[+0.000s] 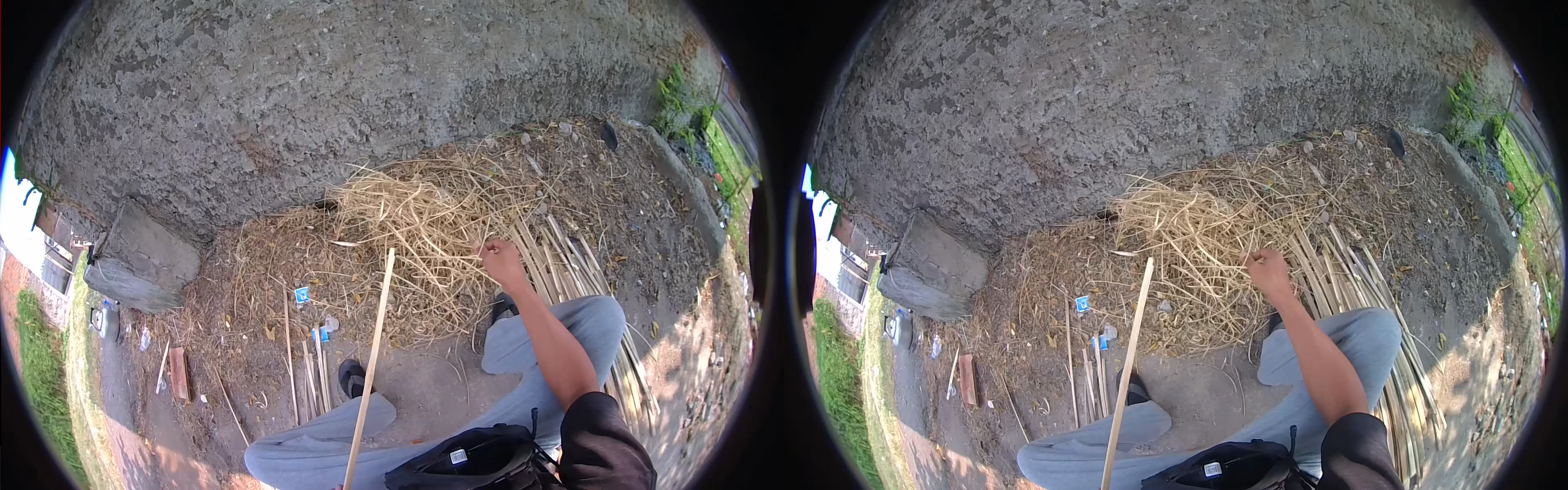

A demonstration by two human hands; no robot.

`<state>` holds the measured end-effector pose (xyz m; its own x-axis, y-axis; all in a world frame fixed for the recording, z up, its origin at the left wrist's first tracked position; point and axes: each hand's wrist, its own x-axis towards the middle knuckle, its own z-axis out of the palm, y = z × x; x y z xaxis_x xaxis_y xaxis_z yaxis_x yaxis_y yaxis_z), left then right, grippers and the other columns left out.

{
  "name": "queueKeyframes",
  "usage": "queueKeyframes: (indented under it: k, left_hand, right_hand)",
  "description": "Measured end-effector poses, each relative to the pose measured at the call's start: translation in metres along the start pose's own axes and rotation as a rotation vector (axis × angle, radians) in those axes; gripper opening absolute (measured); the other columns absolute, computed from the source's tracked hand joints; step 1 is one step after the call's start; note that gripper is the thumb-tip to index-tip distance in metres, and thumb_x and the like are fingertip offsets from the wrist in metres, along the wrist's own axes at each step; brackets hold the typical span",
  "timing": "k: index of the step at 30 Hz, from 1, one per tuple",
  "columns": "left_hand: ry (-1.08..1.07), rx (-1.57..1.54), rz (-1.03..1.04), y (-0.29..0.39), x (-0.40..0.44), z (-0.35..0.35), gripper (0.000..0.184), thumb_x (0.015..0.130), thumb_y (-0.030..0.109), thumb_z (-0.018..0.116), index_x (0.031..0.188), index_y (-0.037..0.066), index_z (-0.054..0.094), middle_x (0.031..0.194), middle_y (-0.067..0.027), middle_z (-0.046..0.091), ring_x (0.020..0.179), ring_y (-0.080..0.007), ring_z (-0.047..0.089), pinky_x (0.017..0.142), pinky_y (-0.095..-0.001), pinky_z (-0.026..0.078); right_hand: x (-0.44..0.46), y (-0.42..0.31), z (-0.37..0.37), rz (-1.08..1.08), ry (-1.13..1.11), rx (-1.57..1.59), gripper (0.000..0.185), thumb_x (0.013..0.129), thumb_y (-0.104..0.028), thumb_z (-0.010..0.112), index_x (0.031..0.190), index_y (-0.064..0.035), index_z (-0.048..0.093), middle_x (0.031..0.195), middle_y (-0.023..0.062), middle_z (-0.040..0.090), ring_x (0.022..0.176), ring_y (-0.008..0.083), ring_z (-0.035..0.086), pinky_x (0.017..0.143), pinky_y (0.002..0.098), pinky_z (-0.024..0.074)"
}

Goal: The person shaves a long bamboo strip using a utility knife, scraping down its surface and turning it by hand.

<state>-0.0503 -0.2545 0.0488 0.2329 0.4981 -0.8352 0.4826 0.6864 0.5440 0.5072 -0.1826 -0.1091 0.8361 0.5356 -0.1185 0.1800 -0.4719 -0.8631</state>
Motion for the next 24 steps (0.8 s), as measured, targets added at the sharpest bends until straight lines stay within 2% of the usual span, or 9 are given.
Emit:
queueKeyframes:
  k: [1, 3, 7, 12, 13, 15, 16, 22, 24]
  left_hand:
    - [-0.021, -0.136, -0.09, 0.001, 0.007, 0.0, 0.036, 0.1, 0.033, 0.037, 0.077, 0.011, 0.053, 0.052, 0.0021, 0.039, 0.039, -0.0104, 0.033, 0.035, -0.0272, 0.026]
    - [-0.053, -0.171, -0.045, 0.003, 0.019, 0.008, 0.04, 0.103, 0.041, 0.037, 0.079, 0.012, 0.051, 0.052, 0.0023, 0.036, 0.038, -0.0101, 0.032, 0.033, -0.0268, 0.024]
    - [-0.221, -0.229, 0.149, 0.005, 0.042, 0.012, 0.038, 0.103, 0.046, 0.041, 0.096, 0.011, 0.052, 0.055, 0.004, 0.032, 0.041, -0.0077, 0.031, 0.036, -0.0225, 0.024]
    - [-0.18, -0.134, 0.118, 0.022, 0.049, 0.029, 0.029, 0.105, 0.034, 0.043, 0.109, 0.009, 0.056, 0.06, 0.0045, 0.038, 0.045, -0.0051, 0.034, 0.04, -0.0215, 0.028]
    - [-0.18, -0.136, 0.115, 0.023, 0.051, 0.032, 0.029, 0.105, 0.034, 0.043, 0.109, 0.009, 0.056, 0.06, 0.0045, 0.038, 0.045, -0.0051, 0.034, 0.04, -0.0215, 0.028]
    - [-0.16, 0.024, 0.265, 0.025, 0.052, 0.038, 0.028, 0.105, 0.032, 0.043, 0.109, 0.008, 0.058, 0.062, 0.0047, 0.043, 0.046, -0.0051, 0.036, 0.04, -0.0215, 0.029]
    - [-0.158, 0.023, 0.264, 0.027, 0.053, 0.039, 0.028, 0.105, 0.032, 0.043, 0.109, 0.008, 0.058, 0.062, 0.0047, 0.043, 0.046, -0.0051, 0.036, 0.04, -0.0215, 0.029]
    - [-0.13, -0.003, 0.225, 0.018, 0.06, 0.044, 0.029, 0.106, 0.031, 0.042, 0.105, 0.008, 0.06, 0.063, 0.0051, 0.045, 0.047, -0.0045, 0.037, 0.042, -0.0209, 0.03]
    - [-0.082, 0.059, 0.363, 0.01, 0.066, 0.044, 0.031, 0.105, 0.034, 0.043, 0.097, 0.01, 0.06, 0.061, 0.0059, 0.044, 0.047, -0.0044, 0.036, 0.042, -0.0219, 0.031]
  right_hand:
    - [-0.013, -0.013, -0.001, -0.01, -0.006, -0.003, 0.031, 0.086, -0.032, 0.067, 0.091, -0.0015, 0.071, 0.079, 0.0198, 0.069, 0.077, 0.031, 0.068, 0.07, 0.0442, 0.0514]
    - [-0.05, -0.029, 0.002, -0.194, -0.225, -0.707, 0.031, 0.088, -0.03, 0.064, 0.092, -0.0002, 0.069, 0.085, 0.0228, 0.068, 0.085, 0.0321, 0.068, 0.072, 0.0466, 0.0526]
    - [-0.083, -0.035, 0.018, -0.365, -0.258, -0.835, 0.027, 0.089, -0.028, 0.064, 0.094, -0.0028, 0.07, 0.083, 0.0222, 0.069, 0.081, 0.0332, 0.069, 0.069, 0.0464, 0.0546]
    - [-0.122, -0.097, 0.009, -0.515, -0.205, -0.146, 0.025, 0.089, -0.029, 0.067, 0.097, -0.0056, 0.072, 0.078, 0.013, 0.071, 0.06, 0.0311, 0.067, 0.057, 0.0405, 0.0546]
    - [-0.125, -0.096, 0.015, -0.514, -0.209, -0.149, 0.025, 0.089, -0.029, 0.067, 0.097, -0.0056, 0.072, 0.078, 0.013, 0.071, 0.06, 0.0311, 0.067, 0.057, 0.0405, 0.0546]
    - [-0.137, -0.088, 0.026, -0.683, -0.171, 0.176, 0.025, 0.088, -0.028, 0.071, 0.096, -0.004, 0.072, 0.084, 0.0116, 0.073, 0.061, 0.0294, 0.068, 0.057, 0.0389, 0.0548]
    - [-0.141, -0.085, 0.024, -0.638, -0.264, 0.164, 0.023, 0.086, -0.025, 0.072, 0.095, -0.0037, 0.073, 0.092, 0.0128, 0.073, 0.065, 0.0275, 0.07, 0.057, 0.0357, 0.0558]
    - [-0.154, -0.078, 0.033, -0.809, -0.228, 0.203, 0.02, 0.084, -0.022, 0.074, 0.093, -0.0041, 0.073, 0.092, 0.0122, 0.073, 0.067, 0.0248, 0.071, 0.053, 0.0323, 0.055]
    - [-0.153, -0.078, 0.033, -0.825, -0.214, 0.218, 0.02, 0.084, -0.021, 0.075, 0.093, -0.004, 0.073, 0.09, 0.0111, 0.073, 0.065, 0.0239, 0.07, 0.052, 0.0321, 0.054]
